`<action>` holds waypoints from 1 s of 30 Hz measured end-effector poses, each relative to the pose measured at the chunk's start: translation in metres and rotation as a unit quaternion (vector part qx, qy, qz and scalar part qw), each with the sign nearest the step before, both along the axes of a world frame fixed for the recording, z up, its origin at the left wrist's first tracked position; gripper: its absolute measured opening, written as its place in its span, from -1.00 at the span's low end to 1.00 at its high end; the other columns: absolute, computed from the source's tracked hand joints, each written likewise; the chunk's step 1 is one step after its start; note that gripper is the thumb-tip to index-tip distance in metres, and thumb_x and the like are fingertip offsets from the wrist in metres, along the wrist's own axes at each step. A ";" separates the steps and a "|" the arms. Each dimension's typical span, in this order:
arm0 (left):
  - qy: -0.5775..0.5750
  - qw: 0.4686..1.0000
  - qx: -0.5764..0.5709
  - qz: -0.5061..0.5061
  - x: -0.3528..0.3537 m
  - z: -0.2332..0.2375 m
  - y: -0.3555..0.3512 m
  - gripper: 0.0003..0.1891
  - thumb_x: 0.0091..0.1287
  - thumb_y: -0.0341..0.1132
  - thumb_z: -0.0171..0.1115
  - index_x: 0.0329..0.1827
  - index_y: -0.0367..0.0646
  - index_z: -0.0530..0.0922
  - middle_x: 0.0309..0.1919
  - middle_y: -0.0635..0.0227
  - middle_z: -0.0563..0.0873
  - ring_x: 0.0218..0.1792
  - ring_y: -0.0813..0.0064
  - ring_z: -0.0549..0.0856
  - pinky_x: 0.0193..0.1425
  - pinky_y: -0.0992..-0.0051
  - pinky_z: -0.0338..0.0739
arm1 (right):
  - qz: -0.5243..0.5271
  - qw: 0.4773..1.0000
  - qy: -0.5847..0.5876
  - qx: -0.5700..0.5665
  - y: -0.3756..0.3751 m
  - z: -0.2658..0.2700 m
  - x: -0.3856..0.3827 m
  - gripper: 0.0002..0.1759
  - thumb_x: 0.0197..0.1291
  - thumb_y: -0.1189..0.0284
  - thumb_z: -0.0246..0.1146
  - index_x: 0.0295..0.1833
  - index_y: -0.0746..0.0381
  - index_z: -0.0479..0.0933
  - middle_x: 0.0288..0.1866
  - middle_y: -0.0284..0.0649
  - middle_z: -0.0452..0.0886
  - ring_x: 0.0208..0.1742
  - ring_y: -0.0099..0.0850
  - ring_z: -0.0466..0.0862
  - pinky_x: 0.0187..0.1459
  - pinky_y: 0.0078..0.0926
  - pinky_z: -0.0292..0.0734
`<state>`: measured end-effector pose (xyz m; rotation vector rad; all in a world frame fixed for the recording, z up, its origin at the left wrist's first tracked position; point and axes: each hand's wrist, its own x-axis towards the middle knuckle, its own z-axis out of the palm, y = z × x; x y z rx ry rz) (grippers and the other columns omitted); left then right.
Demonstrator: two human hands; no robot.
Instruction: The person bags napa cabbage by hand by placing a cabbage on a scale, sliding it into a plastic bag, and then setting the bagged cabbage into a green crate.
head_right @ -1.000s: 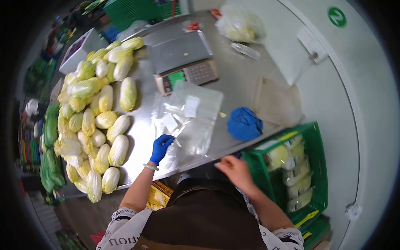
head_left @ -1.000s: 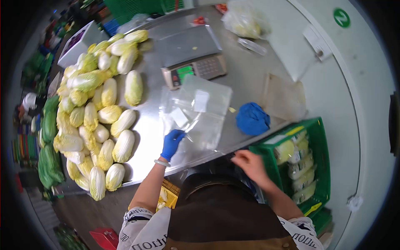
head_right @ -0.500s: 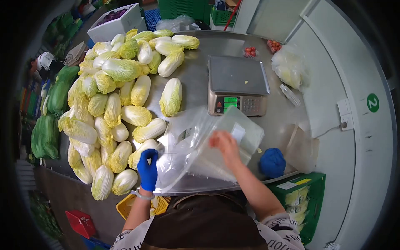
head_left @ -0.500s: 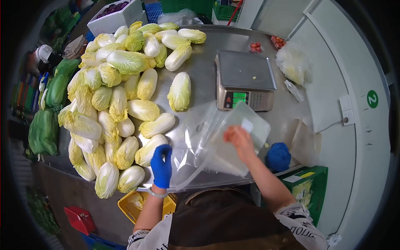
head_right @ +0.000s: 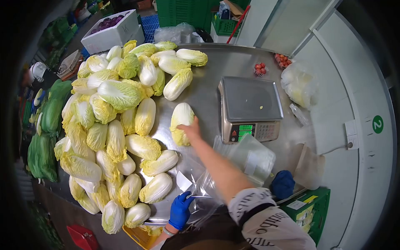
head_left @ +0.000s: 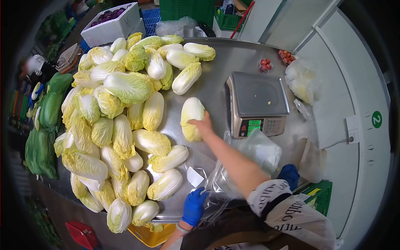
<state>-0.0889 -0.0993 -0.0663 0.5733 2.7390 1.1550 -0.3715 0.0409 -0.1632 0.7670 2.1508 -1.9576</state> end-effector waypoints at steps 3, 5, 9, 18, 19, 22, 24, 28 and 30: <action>0.003 1.000 -0.012 0.019 -0.009 -0.003 -0.005 -0.58 0.07 -0.52 0.17 0.06 -0.13 0.60 -0.01 0.14 0.65 -0.14 0.12 0.63 -0.06 0.24 0.51 | -0.023 0.964 0.008 -0.264 0.069 0.052 0.020 -0.19 -0.07 0.53 0.48 0.36 0.26 0.32 0.14 -0.12 0.57 0.10 -0.27 0.62 0.10 -0.38 0.55; 0.015 0.997 -0.029 0.063 -0.012 -0.002 -0.003 -0.64 0.13 -0.41 0.25 0.04 -0.17 0.59 -0.03 0.15 0.66 -0.15 0.10 0.64 -0.07 0.22 0.50 | -0.001 0.987 0.125 -0.097 0.131 0.056 0.030 -0.11 -0.15 0.56 0.53 0.37 0.24 0.31 0.19 -0.13 0.55 0.16 -0.29 0.59 0.16 -0.40 0.52; 0.010 0.994 -0.023 0.105 -0.021 0.017 0.015 -0.62 0.17 -0.36 0.30 0.07 -0.18 0.54 0.05 0.09 0.62 -0.08 0.02 0.62 0.02 0.18 0.48 | -0.014 0.972 0.189 0.137 0.231 0.109 0.025 -0.04 -0.12 0.50 0.54 0.43 0.26 0.21 0.21 -0.05 0.53 0.17 -0.23 0.60 0.17 -0.37 0.52; -0.083 0.989 0.096 0.077 -0.037 0.057 0.046 -0.66 0.24 -0.67 -0.03 0.02 -0.20 0.54 0.35 -0.04 0.45 0.08 0.16 0.65 0.00 0.39 0.60 | -0.074 0.918 0.186 0.342 0.344 0.130 0.046 -0.13 0.13 0.14 0.42 0.40 0.38 0.23 0.30 0.14 0.42 0.34 0.01 0.41 0.34 -0.18 0.30; -0.011 0.994 0.094 0.062 -0.041 0.064 0.043 -0.73 0.27 -0.69 -0.03 -0.07 -0.24 0.54 0.32 -0.03 0.50 0.03 0.28 0.69 -0.06 0.48 0.62 | -0.085 0.896 0.201 0.386 0.346 0.133 0.065 -0.14 0.12 0.15 0.42 0.40 0.37 0.23 0.31 0.14 0.40 0.34 0.03 0.39 0.35 -0.16 0.28; 0.032 0.998 0.030 0.053 -0.049 0.081 0.039 -0.82 0.25 -0.67 0.00 -0.24 -0.28 0.57 0.35 -0.01 0.49 -0.11 0.29 0.71 -0.11 0.48 0.60 | -0.068 0.812 0.265 0.516 0.342 0.131 0.111 -0.12 0.08 0.13 0.43 0.41 0.32 0.23 0.40 0.15 0.26 0.38 0.10 0.28 0.37 -0.03 0.22; -0.013 0.994 0.056 0.092 -0.049 0.079 0.055 -0.66 0.11 -0.70 0.02 -0.12 -0.23 0.63 0.31 0.02 0.53 -0.11 0.17 0.69 -0.08 0.41 0.57 | -0.002 0.795 0.266 0.545 0.313 0.122 0.115 -0.07 0.02 0.07 0.46 0.43 0.23 0.23 0.44 0.13 0.19 0.39 0.10 0.27 0.35 0.05 0.22; 0.090 0.989 -0.121 -0.002 -0.053 0.056 0.092 -0.44 0.09 -0.68 -0.01 0.20 -0.17 0.58 0.26 0.12 0.59 -0.20 0.16 0.68 -0.13 0.35 0.57 | 0.046 0.771 0.203 0.601 0.253 0.113 0.078 0.00 -0.09 0.05 0.51 0.46 0.08 0.23 0.49 0.03 0.13 0.42 0.07 0.24 0.31 0.10 0.27; 0.112 0.986 -0.125 -0.013 -0.048 0.030 0.109 -0.50 0.14 -0.58 0.06 0.20 -0.18 0.55 0.19 0.17 0.64 -0.19 0.16 0.68 -0.13 0.28 0.55 | 0.058 0.766 0.150 0.622 0.256 0.107 0.063 0.01 -0.11 0.10 0.52 0.47 0.06 0.22 0.50 0.00 0.12 0.42 0.03 0.25 0.27 0.06 0.34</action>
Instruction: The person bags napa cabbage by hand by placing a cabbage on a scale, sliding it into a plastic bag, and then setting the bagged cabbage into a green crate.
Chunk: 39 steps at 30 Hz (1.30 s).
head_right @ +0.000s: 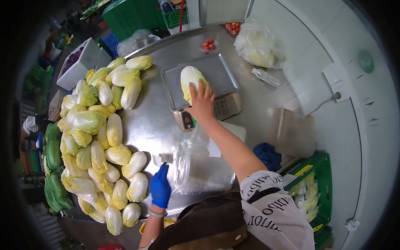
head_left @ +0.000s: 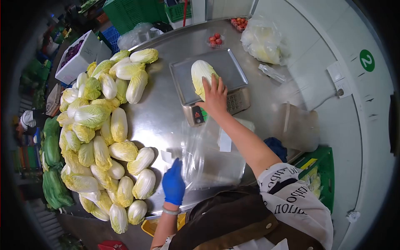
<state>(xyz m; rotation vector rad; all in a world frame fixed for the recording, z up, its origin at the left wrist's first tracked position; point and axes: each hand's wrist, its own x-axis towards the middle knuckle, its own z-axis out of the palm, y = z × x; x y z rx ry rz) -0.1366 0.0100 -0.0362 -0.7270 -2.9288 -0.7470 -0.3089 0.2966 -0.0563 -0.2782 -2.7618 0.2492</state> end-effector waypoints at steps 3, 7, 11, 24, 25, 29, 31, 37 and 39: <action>-0.006 0.999 -0.013 0.037 0.015 -0.014 0.024 -0.58 0.17 -0.46 0.16 0.14 -0.18 0.57 0.13 0.20 0.67 -0.17 0.18 0.67 -0.06 0.25 0.54 | -0.020 0.995 -0.052 -0.080 0.021 -0.007 -0.021 0.00 -0.10 0.20 0.51 0.48 0.07 0.21 0.48 -0.01 0.18 0.37 -0.06 0.35 0.19 -0.09 0.47; -0.083 0.997 0.006 0.006 0.022 -0.045 0.019 -0.58 0.21 -0.54 0.12 0.17 -0.17 0.57 0.17 0.16 0.64 -0.09 0.16 0.65 0.07 0.24 0.53 | 0.019 0.766 -0.058 -0.640 0.099 -0.001 -0.012 -0.20 0.03 0.38 0.42 0.41 0.21 0.29 0.21 -0.12 0.54 0.07 -0.30 0.66 0.05 -0.38 0.59; -0.064 0.994 0.091 0.014 0.023 -0.069 0.019 -0.56 0.23 -0.61 0.03 0.16 -0.13 0.59 0.16 0.14 0.64 -0.03 0.11 0.64 0.10 0.26 0.53 | 0.044 0.505 -0.200 -0.839 0.089 0.006 0.099 -0.36 0.12 0.47 0.30 0.36 0.26 0.35 0.16 -0.14 0.60 0.09 -0.30 0.68 0.13 -0.24 0.64; -0.108 0.989 -0.007 -0.104 0.034 0.021 0.031 -0.17 0.03 -0.63 0.04 0.50 -0.02 0.25 0.49 0.29 0.30 -0.13 0.19 0.66 -0.26 0.32 0.66 | -0.001 0.541 -0.207 -0.815 -0.017 0.015 0.297 -0.38 0.26 0.31 0.17 0.42 0.24 0.31 0.34 -0.08 0.46 0.34 -0.21 0.47 0.32 -0.19 0.39; -0.102 0.990 0.005 -0.098 0.036 0.017 0.029 -0.17 0.03 -0.63 0.04 0.50 -0.03 0.25 0.50 0.28 0.29 -0.16 0.19 0.66 -0.27 0.32 0.66 | -0.059 0.392 -0.214 -0.893 -0.015 0.014 0.301 -0.39 0.31 0.27 0.12 0.43 0.24 0.29 0.35 -0.06 0.45 0.36 -0.15 0.46 0.31 -0.10 0.40; -0.034 0.981 0.051 -0.185 0.046 0.006 0.022 -0.18 0.05 -0.62 0.06 0.52 -0.09 0.21 0.51 0.24 0.26 -0.23 0.18 0.69 -0.30 0.30 0.64 | -0.090 0.157 -0.168 -0.969 -0.032 -0.014 0.331 -0.39 0.40 0.12 -0.04 0.45 0.21 0.25 0.35 0.00 0.45 0.28 -0.01 0.53 0.23 0.13 0.47; -0.054 0.969 0.076 -0.228 0.059 0.011 0.025 -0.17 0.05 -0.62 0.07 0.52 -0.03 0.22 0.51 0.23 0.27 -0.21 0.14 0.71 -0.29 0.31 0.65 | -0.042 0.391 -0.179 -0.902 -0.047 -0.013 0.333 -0.35 0.32 0.22 0.16 0.46 0.23 0.26 0.36 -0.01 0.45 0.33 -0.07 0.49 0.28 -0.05 0.44; -0.090 0.972 0.210 -0.057 0.060 0.014 0.010 -0.18 0.01 -0.64 0.06 0.48 -0.01 0.29 0.50 0.25 0.29 -0.21 0.06 0.73 -0.29 0.33 0.65 | 0.183 0.887 -0.093 -0.414 -0.072 0.032 0.330 -0.21 0.07 0.50 0.37 0.45 0.26 0.28 0.39 -0.01 0.40 0.40 -0.17 0.43 0.36 -0.34 0.31; -0.049 0.979 0.143 -0.138 0.064 0.020 0.003 -0.16 0.02 -0.65 0.07 0.50 0.02 0.28 0.50 0.28 0.30 -0.31 0.17 0.70 -0.31 0.34 0.62 | 0.194 0.894 -0.077 -0.396 -0.074 0.032 0.332 -0.19 0.04 0.45 0.41 0.45 0.24 0.30 0.41 0.00 0.38 0.41 -0.16 0.41 0.36 -0.32 0.32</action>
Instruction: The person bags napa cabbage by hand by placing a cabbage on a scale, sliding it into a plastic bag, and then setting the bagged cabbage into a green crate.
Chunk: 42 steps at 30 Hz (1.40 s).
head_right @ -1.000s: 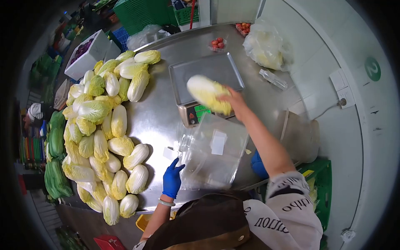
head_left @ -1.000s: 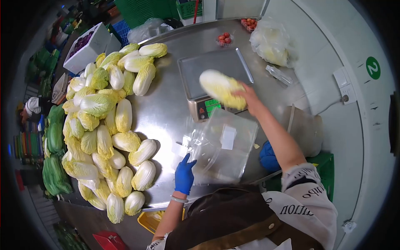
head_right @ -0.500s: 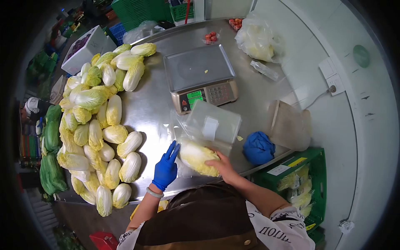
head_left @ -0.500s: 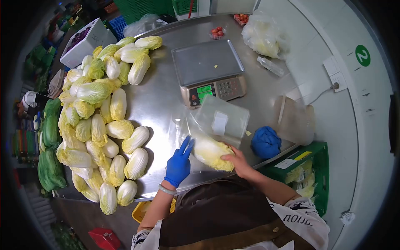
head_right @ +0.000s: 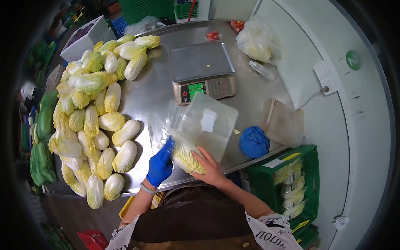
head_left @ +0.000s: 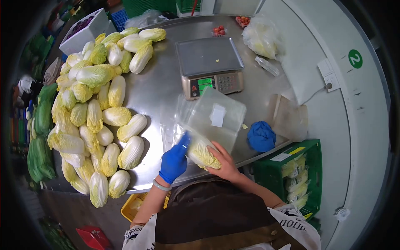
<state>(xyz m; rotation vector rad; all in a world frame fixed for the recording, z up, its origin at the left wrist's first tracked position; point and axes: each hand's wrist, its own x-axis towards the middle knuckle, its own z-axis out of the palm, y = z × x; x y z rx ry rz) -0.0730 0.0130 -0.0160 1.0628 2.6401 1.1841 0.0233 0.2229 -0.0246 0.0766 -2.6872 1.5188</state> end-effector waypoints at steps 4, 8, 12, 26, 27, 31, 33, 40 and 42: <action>0.097 0.977 -0.115 -0.151 0.001 0.011 -0.019 -0.19 0.02 -0.63 0.09 0.47 0.04 0.33 0.48 0.30 0.34 -0.46 0.30 0.58 -0.36 0.36 0.57 | -0.068 0.833 -0.242 -0.493 -0.009 -0.033 0.017 -0.29 0.24 0.12 0.21 0.45 0.18 0.31 0.43 -0.07 0.39 0.39 -0.09 0.43 0.27 -0.13 0.40; 0.069 0.993 -0.072 -0.068 0.003 -0.001 -0.040 -0.15 0.00 -0.65 0.09 0.49 0.07 0.31 0.50 0.30 0.31 -0.44 0.27 0.60 -0.33 0.34 0.59 | -0.059 0.509 -0.295 -0.807 -0.026 -0.048 0.040 -0.29 0.40 -0.06 -0.18 0.46 0.18 0.27 0.40 -0.08 0.41 0.36 -0.01 0.43 0.16 0.05 0.46; 0.005 0.999 -0.030 -0.017 0.025 -0.006 -0.039 -0.11 -0.02 -0.65 0.10 0.51 0.06 0.25 0.51 0.27 0.28 -0.34 0.18 0.67 -0.30 0.30 0.62 | -0.108 0.751 -0.261 -0.597 -0.042 -0.041 0.040 -0.36 0.33 0.20 0.10 0.45 0.25 0.28 0.33 -0.04 0.47 0.32 -0.19 0.48 0.28 -0.15 0.40; 0.050 0.980 -0.172 -0.092 0.048 0.016 -0.043 -0.15 0.03 -0.55 0.17 0.51 0.15 0.27 0.50 0.34 0.30 -0.37 0.23 0.65 -0.25 0.32 0.61 | -0.065 0.636 -0.316 -0.700 -0.058 -0.051 0.063 -0.47 0.50 0.19 -0.18 0.41 0.30 0.25 0.27 -0.01 0.50 0.20 -0.11 0.58 0.10 -0.01 0.57; 0.031 0.980 -0.169 -0.098 0.056 0.015 -0.038 -0.17 0.04 -0.54 0.17 0.50 0.13 0.28 0.50 0.34 0.30 -0.37 0.24 0.66 -0.27 0.32 0.61 | -0.070 0.633 -0.318 -0.702 -0.056 -0.053 0.068 -0.46 0.50 0.19 -0.16 0.41 0.30 0.25 0.29 -0.01 0.48 0.21 -0.12 0.57 0.12 -0.01 0.57; -0.028 0.989 -0.076 -0.122 0.101 -0.006 -0.021 -0.20 0.08 -0.57 0.12 0.51 0.06 0.27 0.46 0.32 0.35 -0.35 0.16 0.69 -0.25 0.26 0.62 | -0.137 0.655 -0.277 -0.689 -0.044 -0.068 0.079 -0.46 0.49 0.23 -0.12 0.46 0.28 0.16 0.36 -0.04 0.40 0.31 -0.14 0.50 0.24 -0.10 0.50; -0.048 0.994 -0.061 -0.083 0.112 -0.006 -0.012 -0.18 0.07 -0.57 0.14 0.51 0.03 0.25 0.44 0.25 0.37 -0.33 0.12 0.69 -0.23 0.26 0.62 | -0.117 0.779 -0.222 -0.574 -0.030 -0.073 0.091 -0.42 0.42 0.39 0.04 0.48 0.28 0.11 0.33 -0.04 0.42 0.28 -0.22 0.51 0.25 -0.27 0.49; 0.013 0.976 -0.081 -0.202 0.138 -0.002 0.015 -0.17 0.07 -0.49 0.22 0.52 0.03 0.26 -0.25 0.14 0.70 -0.39 0.15 0.65 -0.30 0.21 0.55 | -0.185 0.809 -0.231 -0.507 -0.033 -0.061 0.103 -0.47 0.38 0.42 0.16 0.41 0.29 0.26 0.24 -0.11 0.52 0.19 -0.31 0.57 0.19 -0.37 0.51; 0.035 0.980 -0.088 -0.173 0.137 -0.002 0.007 -0.22 0.10 -0.49 0.18 0.50 0.01 0.27 -0.24 0.12 0.69 -0.42 0.14 0.63 -0.31 0.21 0.54 | -0.164 0.693 -0.261 -0.651 -0.042 -0.070 0.100 -0.53 0.43 0.37 0.10 0.38 0.27 0.30 0.24 -0.14 0.52 0.18 -0.33 0.57 0.20 -0.33 0.51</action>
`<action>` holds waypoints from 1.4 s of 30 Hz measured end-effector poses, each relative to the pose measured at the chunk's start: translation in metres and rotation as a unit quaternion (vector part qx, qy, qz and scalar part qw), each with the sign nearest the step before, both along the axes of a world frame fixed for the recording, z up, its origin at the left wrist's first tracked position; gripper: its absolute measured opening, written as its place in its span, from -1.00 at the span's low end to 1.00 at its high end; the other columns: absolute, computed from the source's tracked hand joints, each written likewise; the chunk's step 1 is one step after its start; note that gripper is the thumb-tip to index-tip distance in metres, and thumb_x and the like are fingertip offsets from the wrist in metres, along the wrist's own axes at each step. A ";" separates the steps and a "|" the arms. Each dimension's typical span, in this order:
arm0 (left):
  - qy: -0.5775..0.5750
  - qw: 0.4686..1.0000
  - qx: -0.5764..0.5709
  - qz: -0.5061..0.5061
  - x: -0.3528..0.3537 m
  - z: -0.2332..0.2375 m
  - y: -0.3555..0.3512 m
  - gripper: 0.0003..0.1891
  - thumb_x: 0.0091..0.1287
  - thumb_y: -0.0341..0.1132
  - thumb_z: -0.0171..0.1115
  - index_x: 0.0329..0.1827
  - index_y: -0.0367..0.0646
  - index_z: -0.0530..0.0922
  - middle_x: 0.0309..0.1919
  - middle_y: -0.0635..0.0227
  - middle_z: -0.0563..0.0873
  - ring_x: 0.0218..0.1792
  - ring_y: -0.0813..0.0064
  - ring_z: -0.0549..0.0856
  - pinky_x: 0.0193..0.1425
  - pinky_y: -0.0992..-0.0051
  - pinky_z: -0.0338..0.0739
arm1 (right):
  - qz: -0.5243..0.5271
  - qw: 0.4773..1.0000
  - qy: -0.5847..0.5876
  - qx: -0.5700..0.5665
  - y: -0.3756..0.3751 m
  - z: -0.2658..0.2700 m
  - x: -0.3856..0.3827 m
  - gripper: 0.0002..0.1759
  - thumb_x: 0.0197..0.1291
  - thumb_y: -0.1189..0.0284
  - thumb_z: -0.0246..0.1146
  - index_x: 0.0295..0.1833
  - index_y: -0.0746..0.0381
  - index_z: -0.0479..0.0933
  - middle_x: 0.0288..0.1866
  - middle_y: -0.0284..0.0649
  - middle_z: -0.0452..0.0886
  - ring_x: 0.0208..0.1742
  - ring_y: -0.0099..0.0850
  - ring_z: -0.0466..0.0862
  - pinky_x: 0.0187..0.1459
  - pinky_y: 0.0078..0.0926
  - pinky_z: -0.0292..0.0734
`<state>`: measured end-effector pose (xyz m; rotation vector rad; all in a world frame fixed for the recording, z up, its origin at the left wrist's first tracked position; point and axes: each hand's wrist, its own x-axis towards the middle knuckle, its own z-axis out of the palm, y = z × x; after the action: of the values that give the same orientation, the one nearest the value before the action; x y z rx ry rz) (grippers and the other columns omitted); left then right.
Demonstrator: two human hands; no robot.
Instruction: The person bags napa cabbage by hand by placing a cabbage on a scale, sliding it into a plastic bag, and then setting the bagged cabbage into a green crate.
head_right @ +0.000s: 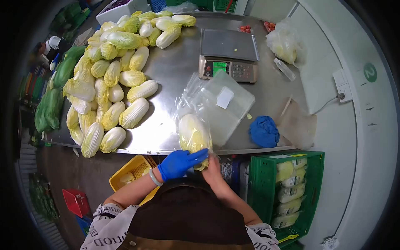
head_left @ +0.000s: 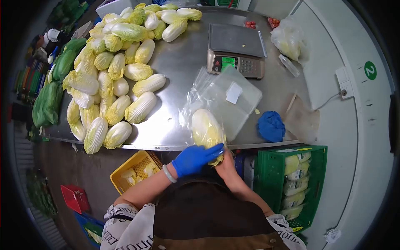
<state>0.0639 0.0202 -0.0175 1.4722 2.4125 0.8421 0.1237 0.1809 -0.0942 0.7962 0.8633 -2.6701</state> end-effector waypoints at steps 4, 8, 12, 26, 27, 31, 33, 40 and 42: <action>-0.043 0.999 -0.003 0.032 0.024 0.013 0.008 -0.25 0.10 -0.48 0.18 0.47 0.06 0.33 -0.23 0.09 0.68 -0.39 0.13 0.67 -0.32 0.24 0.56 | 0.008 0.996 0.002 -0.091 -0.010 -0.047 0.001 -0.57 0.44 0.31 0.07 0.32 0.26 0.36 0.17 -0.18 0.55 0.18 -0.36 0.56 0.19 -0.33 0.51; -0.082 0.995 -0.035 0.052 0.022 0.010 0.000 -0.25 0.09 -0.51 0.18 0.47 0.02 0.33 0.03 0.09 0.68 -0.36 0.10 0.70 -0.28 0.27 0.59 | 0.032 0.996 -0.014 -0.079 -0.007 -0.065 -0.007 -0.54 0.32 0.35 0.23 0.25 0.35 0.42 0.06 -0.18 0.62 0.06 -0.37 0.62 0.13 -0.40 0.52; -0.030 0.968 0.148 0.200 0.009 0.006 -0.011 -0.26 0.09 -0.56 0.14 0.44 0.08 0.38 0.00 0.10 0.71 -0.29 0.06 0.72 -0.22 0.29 0.61 | 0.119 0.879 0.110 0.448 -0.008 0.009 -0.009 -0.55 0.29 0.34 0.26 0.20 0.37 0.48 -0.03 -0.17 0.66 -0.01 -0.37 0.64 0.09 -0.44 0.53; 0.228 0.890 0.085 0.386 0.095 -0.008 -0.005 -0.46 0.20 -0.30 0.28 0.30 -0.07 0.49 0.16 0.26 0.60 -0.18 0.32 0.65 -0.26 0.36 0.53 | -0.001 0.996 0.025 -0.082 -0.018 -0.020 0.010 -0.51 0.44 0.16 0.03 0.32 0.23 0.36 0.17 -0.13 0.57 0.07 -0.25 0.65 0.02 -0.21 0.65; 0.163 0.895 0.031 0.414 0.096 -0.018 -0.006 -0.40 0.21 -0.33 0.26 0.38 -0.10 0.39 0.09 0.19 0.63 -0.22 0.28 0.67 -0.27 0.33 0.55 | -0.015 0.995 -0.007 -0.095 -0.018 -0.031 0.011 -0.51 0.44 0.15 0.03 0.32 0.21 0.36 0.18 -0.14 0.57 0.08 -0.25 0.64 0.02 -0.19 0.64; -0.048 0.910 -0.163 0.378 0.121 -0.058 -0.016 -0.26 0.20 -0.50 0.14 0.52 -0.17 0.19 -0.26 0.04 0.70 -0.47 0.19 0.66 -0.36 0.24 0.56 | -0.048 0.997 0.006 -0.063 -0.020 -0.043 0.019 -0.47 0.40 0.09 0.05 0.34 0.16 0.36 0.20 -0.19 0.56 0.16 -0.23 0.60 0.08 -0.14 0.59; -0.004 0.928 -0.130 0.348 0.135 -0.037 -0.010 -0.24 0.18 -0.50 0.14 0.53 -0.18 0.18 -0.27 0.07 0.70 -0.48 0.20 0.65 -0.36 0.22 0.55 | -0.055 0.997 0.020 -0.049 -0.019 -0.035 0.011 -0.46 0.39 0.06 0.04 0.34 0.14 0.36 0.23 -0.20 0.54 0.19 -0.23 0.58 0.12 -0.12 0.56; -0.165 0.855 0.066 0.488 0.141 -0.063 -0.007 -0.29 0.38 -0.35 0.18 0.56 -0.15 0.08 -0.39 0.07 0.70 -0.39 0.14 0.69 -0.23 0.24 0.59 | -0.008 0.981 0.046 -0.189 -0.011 -0.044 0.005 -0.40 0.43 0.00 -0.05 0.42 0.12 0.29 0.34 -0.14 0.45 0.32 -0.21 0.48 0.30 -0.13 0.42; -0.295 0.833 0.063 0.464 0.146 -0.073 -0.009 -0.27 0.37 -0.38 0.18 0.57 -0.15 0.06 -0.41 0.08 0.69 -0.40 0.23 0.71 -0.22 0.29 0.60 | 0.040 0.985 -0.030 -0.167 0.003 -0.039 0.025 -0.40 0.41 0.00 0.01 0.42 0.11 0.29 0.30 -0.12 0.48 0.30 -0.23 0.50 0.29 -0.16 0.44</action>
<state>0.2100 0.0113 -0.0901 -0.1193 2.4678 1.3723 0.1483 0.1836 -0.1328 0.7370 0.4041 -2.6058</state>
